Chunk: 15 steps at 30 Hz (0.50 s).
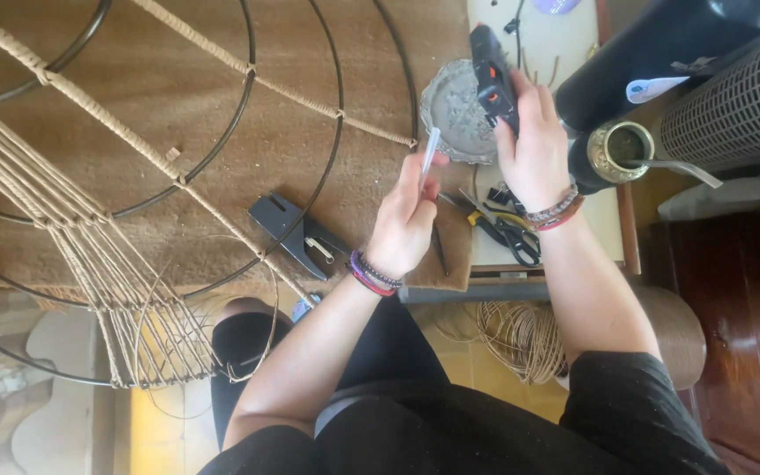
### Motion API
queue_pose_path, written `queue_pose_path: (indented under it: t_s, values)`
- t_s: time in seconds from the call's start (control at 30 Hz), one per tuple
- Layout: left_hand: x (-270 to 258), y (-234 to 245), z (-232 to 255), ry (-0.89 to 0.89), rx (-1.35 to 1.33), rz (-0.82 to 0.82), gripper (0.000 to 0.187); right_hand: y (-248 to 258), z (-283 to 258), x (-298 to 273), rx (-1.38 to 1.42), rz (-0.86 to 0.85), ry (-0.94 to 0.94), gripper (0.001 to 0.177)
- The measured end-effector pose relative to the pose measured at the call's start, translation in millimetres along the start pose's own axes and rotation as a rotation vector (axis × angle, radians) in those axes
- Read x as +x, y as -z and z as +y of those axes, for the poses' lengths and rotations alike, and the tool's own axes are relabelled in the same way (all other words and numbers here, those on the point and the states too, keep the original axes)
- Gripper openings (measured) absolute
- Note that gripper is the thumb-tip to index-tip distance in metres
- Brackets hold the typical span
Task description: Weaving and securing twine onto a circular metal frame using a hot glue gun, staple gun, and scissors to create a decorative item.
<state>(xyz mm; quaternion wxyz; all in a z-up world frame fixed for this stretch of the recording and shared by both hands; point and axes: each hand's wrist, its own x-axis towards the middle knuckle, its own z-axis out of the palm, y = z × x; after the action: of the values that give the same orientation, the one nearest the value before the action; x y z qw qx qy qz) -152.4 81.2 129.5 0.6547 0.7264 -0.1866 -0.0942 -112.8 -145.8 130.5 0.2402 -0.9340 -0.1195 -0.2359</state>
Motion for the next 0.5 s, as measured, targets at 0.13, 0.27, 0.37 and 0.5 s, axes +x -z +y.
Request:
queue_pose_path:
  t_s: [0.13,0.27,0.37,0.5]
  values:
    - [2,-2,15,0.041,0.016,0.027,0.031,1,-12,-4,-0.123,-0.034,-0.005,0.056]
    - [14,-10,9,0.105,-0.084,-0.027,0.039,-6,-8,-10,-0.267,0.022,0.055,0.063]
    - [18,-17,-6,0.195,-0.371,-0.036,0.036,2,-19,-12,-0.268,0.061,0.096,0.053]
    - [19,-17,-9,0.177,-0.385,-0.077,0.036,5,-18,-14,-0.308,0.072,0.115,0.055]
